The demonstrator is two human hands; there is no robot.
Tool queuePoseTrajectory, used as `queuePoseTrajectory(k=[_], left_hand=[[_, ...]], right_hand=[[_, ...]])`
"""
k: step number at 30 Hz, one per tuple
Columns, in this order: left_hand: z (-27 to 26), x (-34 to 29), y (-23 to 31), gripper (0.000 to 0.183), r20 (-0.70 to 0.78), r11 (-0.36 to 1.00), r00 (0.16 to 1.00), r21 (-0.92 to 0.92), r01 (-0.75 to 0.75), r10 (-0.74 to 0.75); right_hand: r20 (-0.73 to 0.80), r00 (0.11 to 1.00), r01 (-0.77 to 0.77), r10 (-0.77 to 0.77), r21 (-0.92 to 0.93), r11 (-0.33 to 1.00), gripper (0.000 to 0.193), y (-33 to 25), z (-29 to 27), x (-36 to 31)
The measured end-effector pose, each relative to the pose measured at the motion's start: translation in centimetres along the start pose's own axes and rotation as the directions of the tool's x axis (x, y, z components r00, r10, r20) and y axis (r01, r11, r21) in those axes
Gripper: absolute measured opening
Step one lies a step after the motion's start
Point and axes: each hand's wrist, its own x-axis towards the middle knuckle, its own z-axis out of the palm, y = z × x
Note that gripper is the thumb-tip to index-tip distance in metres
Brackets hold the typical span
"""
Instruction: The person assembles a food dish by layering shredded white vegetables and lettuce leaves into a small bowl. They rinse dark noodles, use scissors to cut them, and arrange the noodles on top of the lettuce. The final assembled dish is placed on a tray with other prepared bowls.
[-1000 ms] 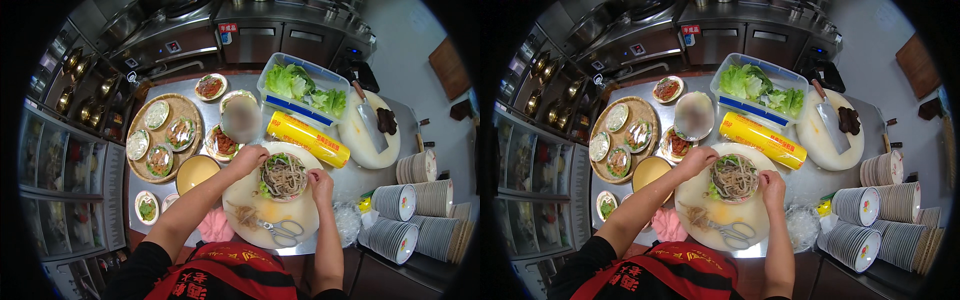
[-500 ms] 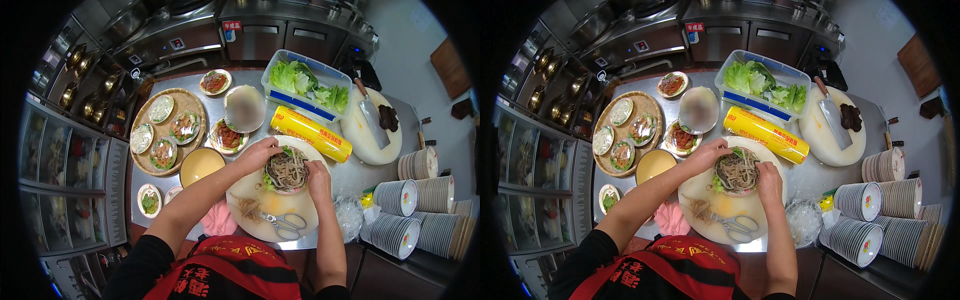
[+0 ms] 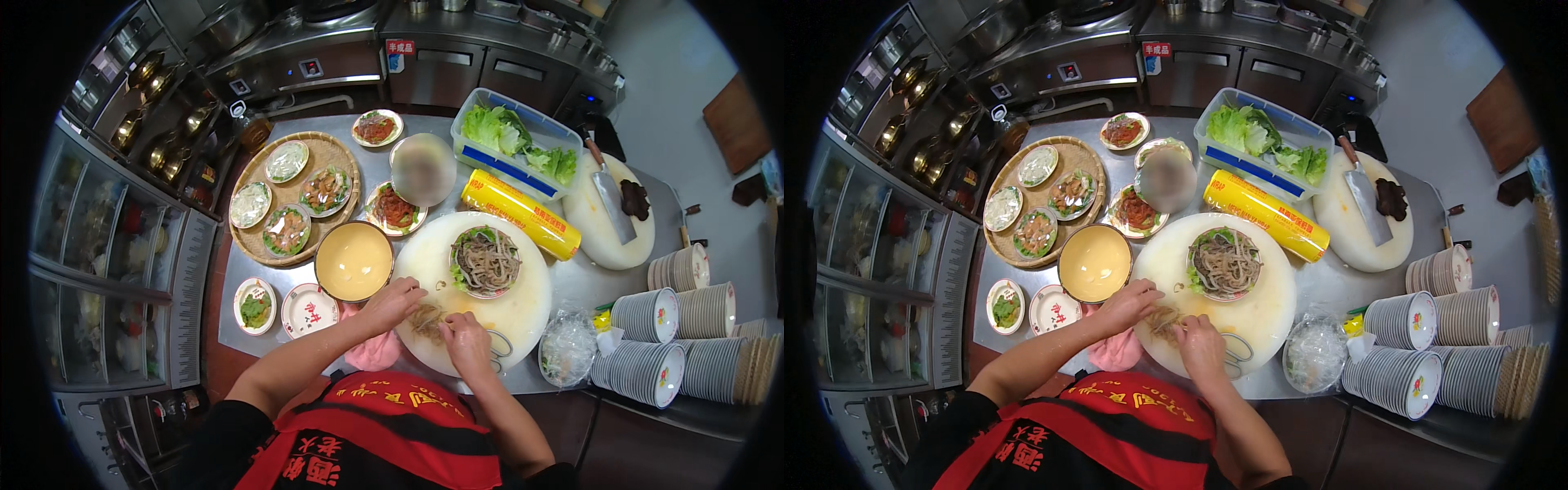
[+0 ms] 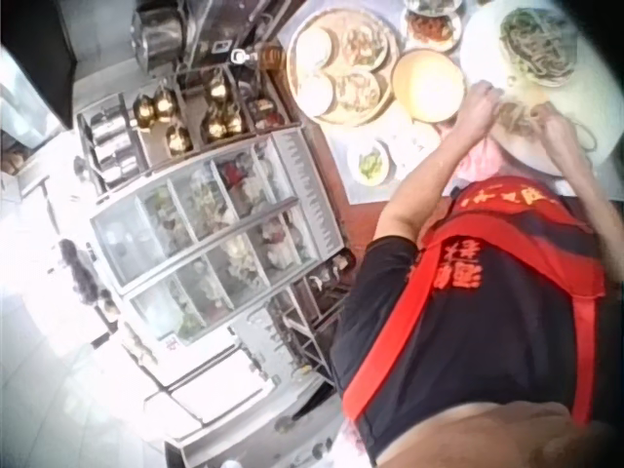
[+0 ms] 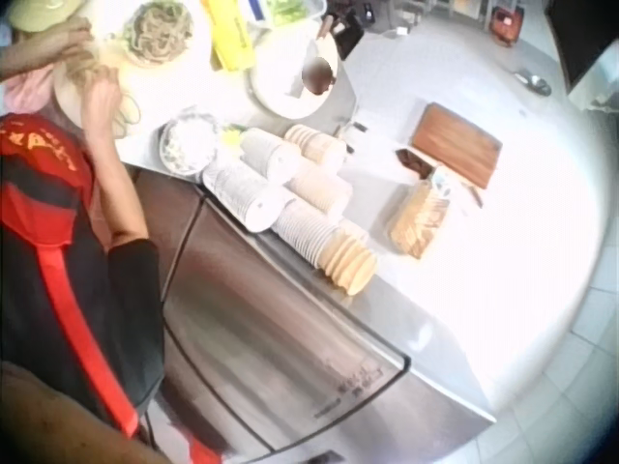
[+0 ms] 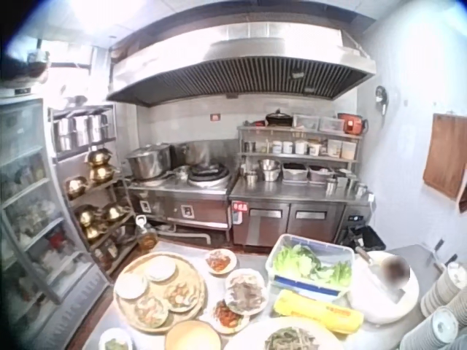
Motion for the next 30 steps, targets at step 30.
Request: queuePoseTrajectory(k=[30], left_hand=[[-3.4, -3.7, 5.4, 0.016, 0.067, 0.335, 0.849, -0.9, 0.279, -0.525]], right_hand=[[0.38, 0.925, -0.321, 0.016, 0.757, 0.569, 0.016, -3.4, -3.0, 0.9]])
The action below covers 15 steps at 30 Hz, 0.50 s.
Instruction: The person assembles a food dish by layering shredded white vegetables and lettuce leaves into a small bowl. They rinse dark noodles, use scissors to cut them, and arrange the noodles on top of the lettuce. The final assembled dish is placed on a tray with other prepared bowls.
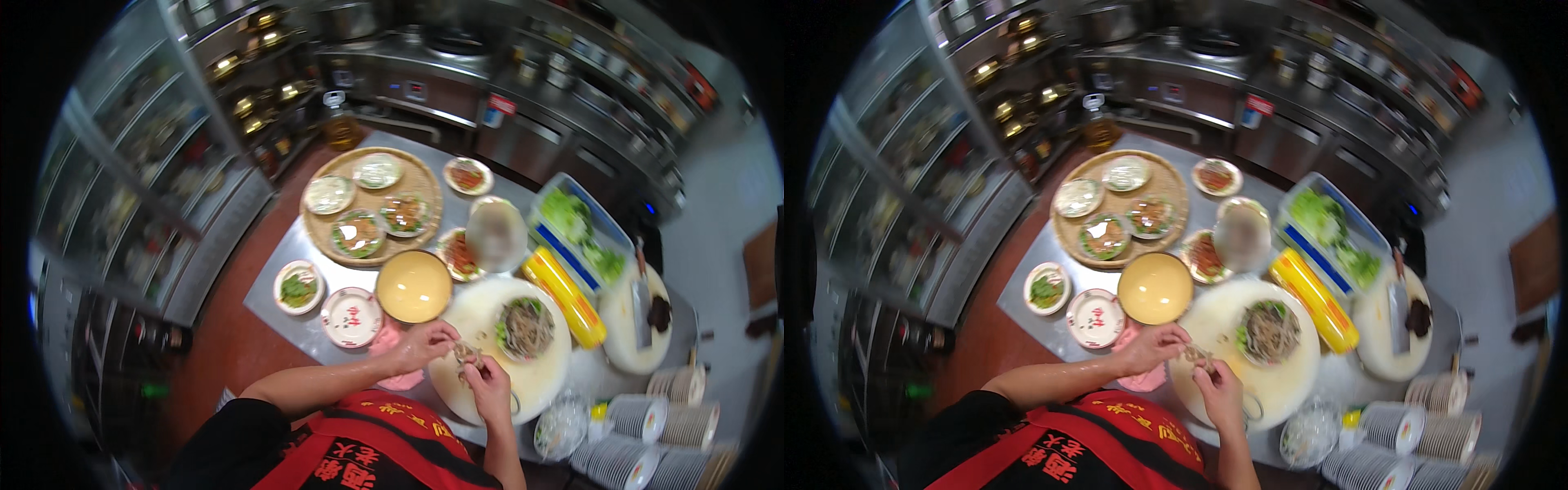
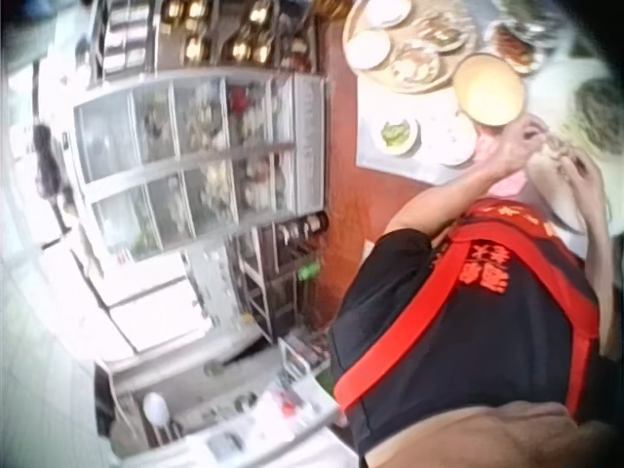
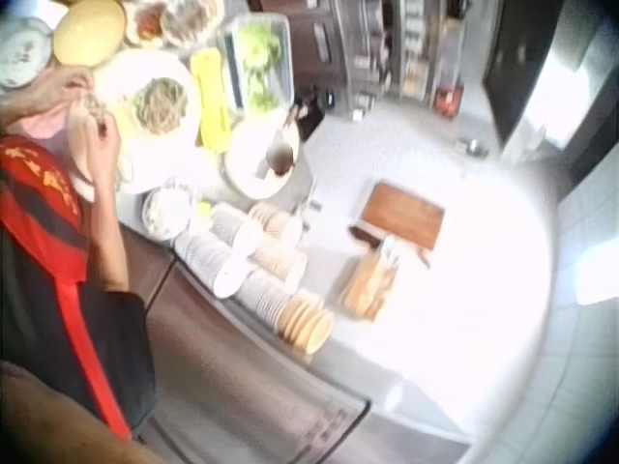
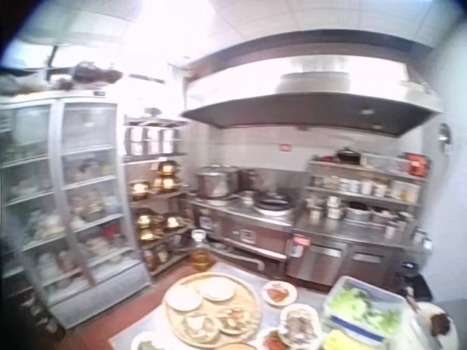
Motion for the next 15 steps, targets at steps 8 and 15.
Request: queuePoseTrajectory(k=[8, 15], left_hand=[[-0.5, -6.3, -2.2, 0.038, -0.114, 0.719, 0.96, -0.686, 0.11, -0.255], [-5.2, -12.5, -4.8, 0.047, -0.135, 0.432, 0.977, -0.9, -0.05, -0.167]], right_hand=[[0.323, 0.933, 0.189, -0.156, -0.073, 0.979, 0.017, -2.6, 5.8, 1.7], [0.622, 0.725, 0.62, -0.295, -0.404, 0.672, 0.033, -4.6, 13.5, 0.9]])
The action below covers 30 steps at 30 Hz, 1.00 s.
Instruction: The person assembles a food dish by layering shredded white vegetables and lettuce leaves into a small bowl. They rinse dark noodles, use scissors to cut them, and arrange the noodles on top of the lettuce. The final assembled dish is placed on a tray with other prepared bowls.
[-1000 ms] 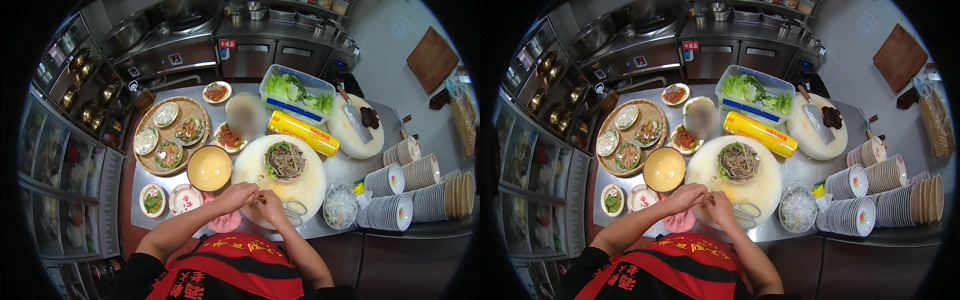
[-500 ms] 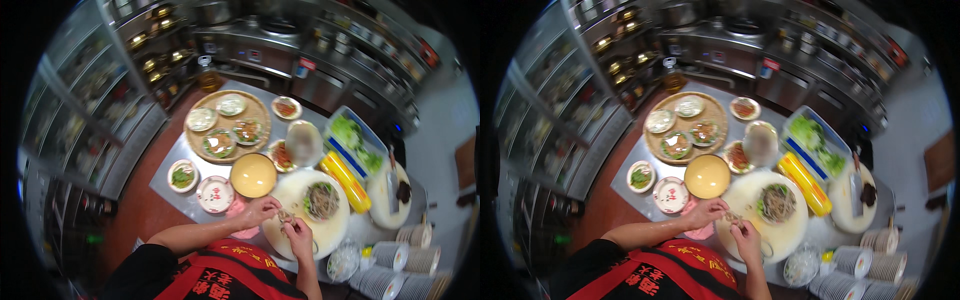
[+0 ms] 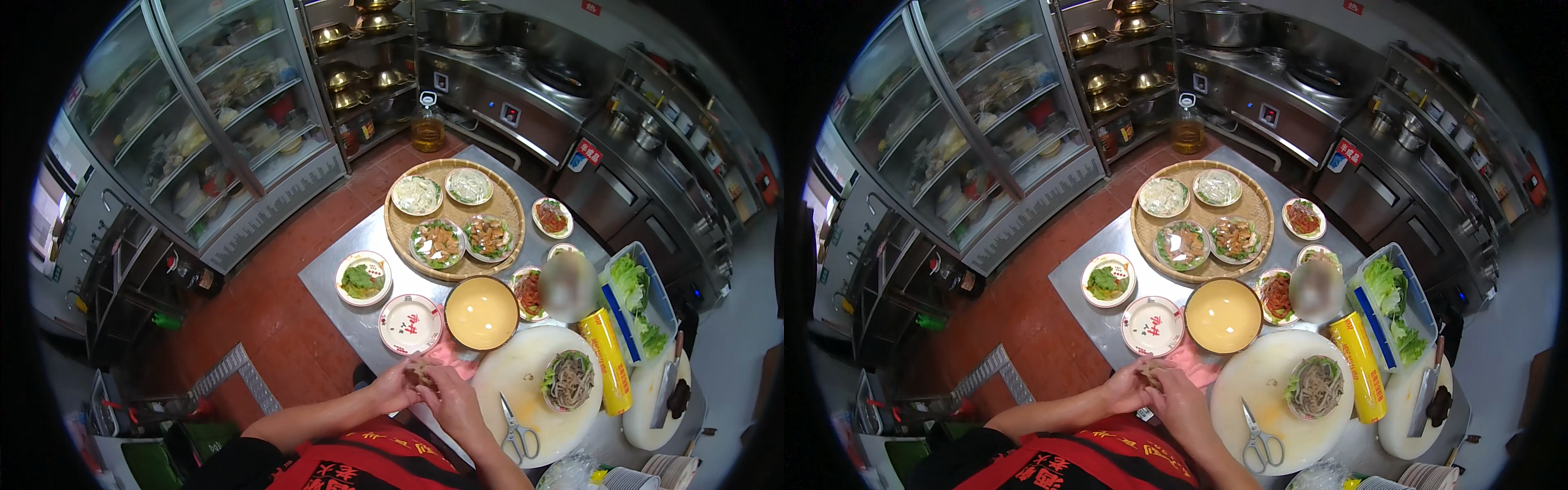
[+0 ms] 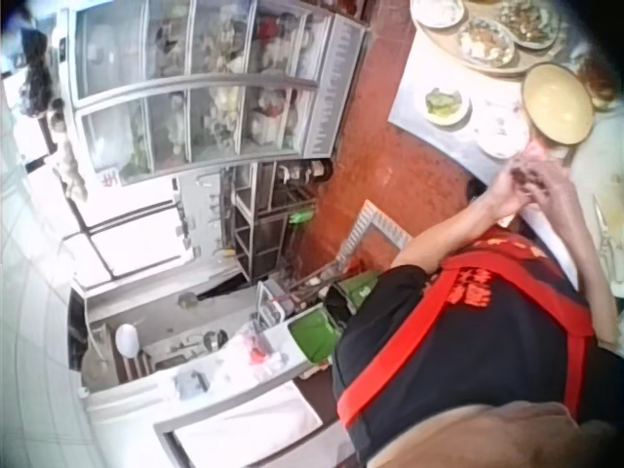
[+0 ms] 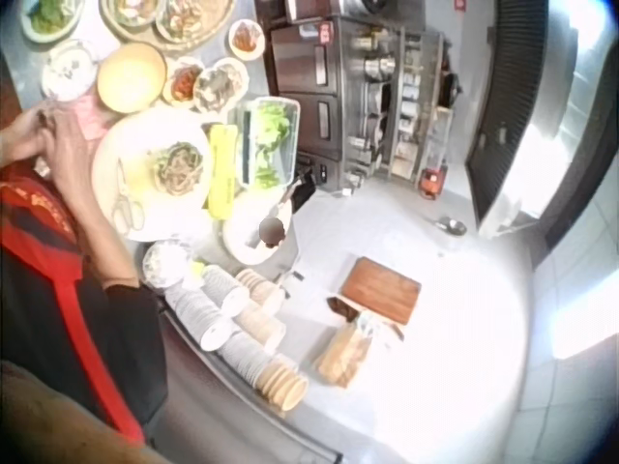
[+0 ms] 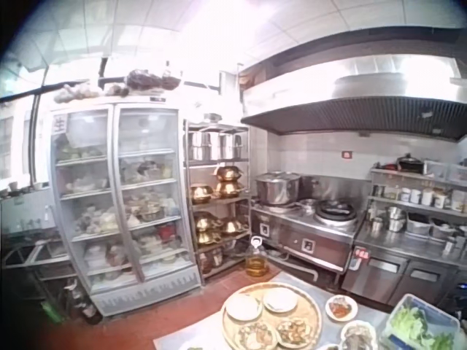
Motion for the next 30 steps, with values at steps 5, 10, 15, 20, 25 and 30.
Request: queuePoseTrajectory(k=[5, 10, 15, 20, 25, 30], left_hand=[[-2.5, -1.7, 4.8, 0.034, -0.065, 0.997, 0.998, 0.069, -0.019, 0.024], [-8.7, -5.2, 11.3, 0.02, -0.207, 0.987, 0.977, 0.144, 0.071, -0.041], [-7.5, -5.3, 14.0, 0.017, -0.249, 0.917, 0.96, 0.338, 0.213, -0.132], [-5.7, -4.4, 11.8, 0.018, -0.176, 0.867, 0.961, 0.42, 0.27, -0.214], [-0.9, -1.7, 6.7, 0.023, -0.015, 0.876, 0.95, 0.384, 0.292, -0.311], [5.7, 2.8, 1.7, 0.028, 0.046, 0.781, 0.92, 0.546, 0.303, -0.389]], right_hand=[[-0.041, 0.999, -0.029, 0.026, -0.065, 0.997, 0.032, -1.3, 4.2, 1.8], [-0.176, 0.976, -0.128, 0.126, 0.001, 0.992, 0.027, -3.4, 9.2, 3.9], [-0.355, 0.902, -0.252, 0.245, 0.026, 0.967, 0.023, -3.9, 14.6, 1.4], [-0.491, 0.836, -0.252, 0.247, 0.055, 0.966, 0.021, -3.5, 15.1, -1.0], [-0.55, 0.704, -0.451, 0.449, 0.143, 0.881, 0.024, -2.6, 10.8, -2.1], [-0.681, 0.593, -0.447, 0.429, 0.165, 0.879, 0.016, 1.7, 5.0, -5.2]])
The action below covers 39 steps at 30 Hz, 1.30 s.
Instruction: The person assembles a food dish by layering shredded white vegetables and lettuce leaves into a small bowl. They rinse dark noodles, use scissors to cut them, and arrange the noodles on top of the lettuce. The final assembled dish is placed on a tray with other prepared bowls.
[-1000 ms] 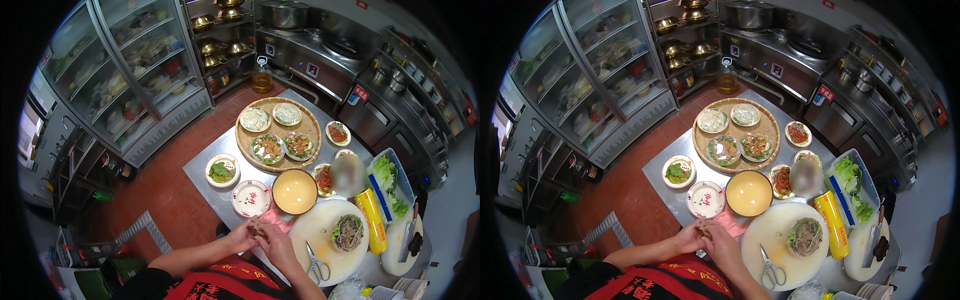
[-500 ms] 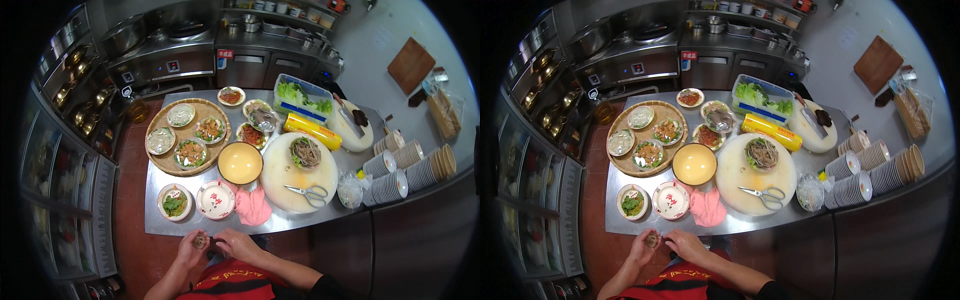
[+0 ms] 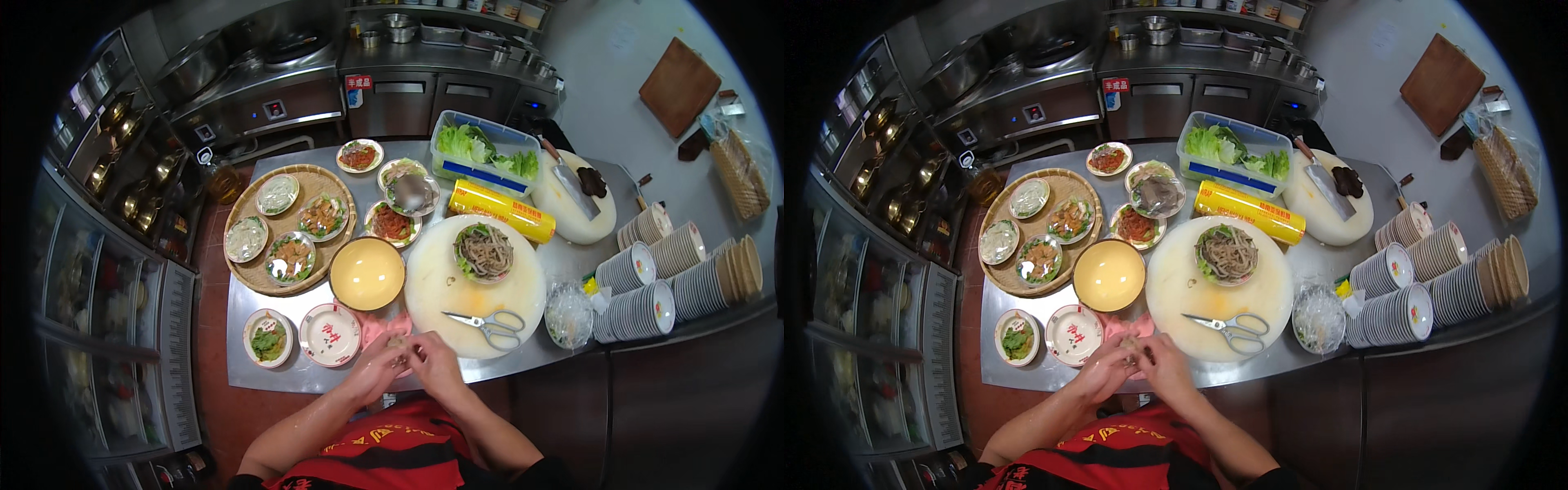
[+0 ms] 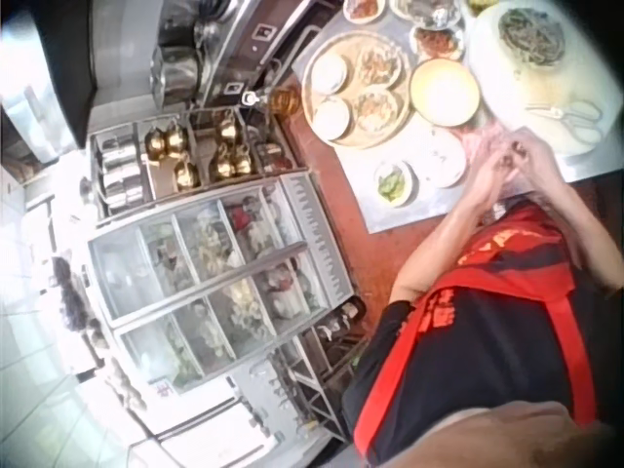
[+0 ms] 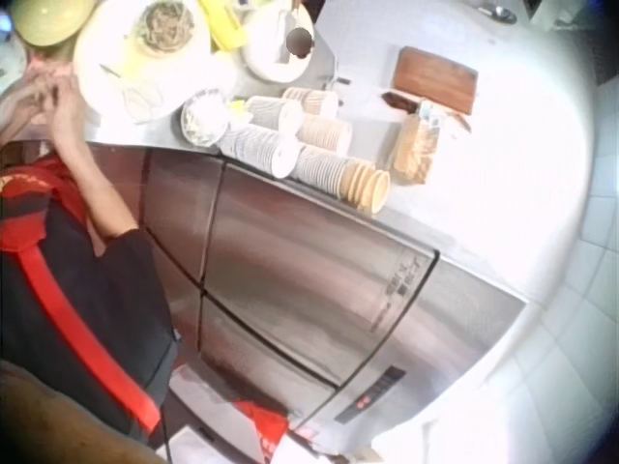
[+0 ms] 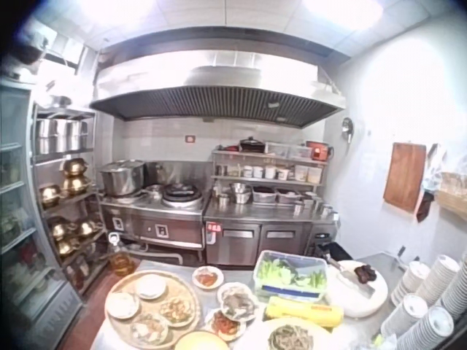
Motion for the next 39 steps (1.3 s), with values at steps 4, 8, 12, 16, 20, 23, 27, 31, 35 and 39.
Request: queuePoseTrajectory(k=[4, 8, 12, 16, 20, 23, 27, 31, 35, 39], left_hand=[[3.9, 5.6, 0.9, 0.027, -0.016, 0.988, 1.0, 0.155, -0.015, 0.018], [8.0, 10.9, 2.1, 0.024, -0.063, 0.96, 0.996, 0.276, -0.049, 0.069], [11.0, 14.2, 3.2, 0.025, -0.056, 0.897, 0.974, 0.405, -0.179, 0.22], [12.6, 16.3, 3.6, 0.024, -0.05, 0.881, 0.975, 0.439, -0.175, 0.218], [13.7, 17.5, 4.2, 0.024, -0.133, 0.939, 0.981, 0.331, -0.09, 0.141], [13.2, 18.3, 4.7, 0.023, -0.179, 0.899, 0.975, 0.436, -0.045, 0.136], [10.8, 20.9, 3.7, 0.022, 0.041, 0.456, 0.9, 0.852, -0.259, 0.434], [9.8, 22.5, 2.9, 0.018, 0.091, 0.393, 0.83, 0.849, -0.353, 0.55], [10.1, 23.1, 2.4, 0.01, -0.041, 0.693, 0.858, 0.61, -0.385, 0.512], [11.0, 21.5, 2.6, 0.005, -0.065, 0.791, 0.866, 0.446, -0.419, 0.496]], right_hand=[[0.08, 0.966, -0.259, 0.246, 0.251, 0.933, 0.015, 2.6, -6.6, 4.1], [-0.051, 0.982, -0.148, 0.181, 0.386, 0.911, 0.027, 5.8, -10.4, 8.1], [-0.026, 0.978, -0.168, 0.206, 0.484, 0.859, 0.032, 6.9, -12.8, 10.6], [0.092, 0.959, -0.27, 0.268, 0.585, 0.765, 0.018, 8.6, -12.9, 12.3], [0.088, 0.938, -0.318, 0.334, 0.601, 0.733, 0.014, 9.7, -14.1, 13.6], [0.113, 0.949, -0.309, 0.293, 0.513, 0.801, 0.018, 10.1, -15.9, 14.6], [0.113, 0.984, -0.162, 0.139, 0.239, 0.957, 0.022, 12.1, -19.3, 17.5], [0.101, 0.992, -0.076, 0.081, -0.056, 0.996, 0.018, 11.6, -21.1, 20.8], [0.177, 0.984, 0.072, -0.024, -0.272, 0.96, 0.017, 12.5, -21.6, 22.1], [0.4, 0.913, -0.021, 0.078, -0.145, 0.989, 0.014, 11.8, -22.2, 22.6]])
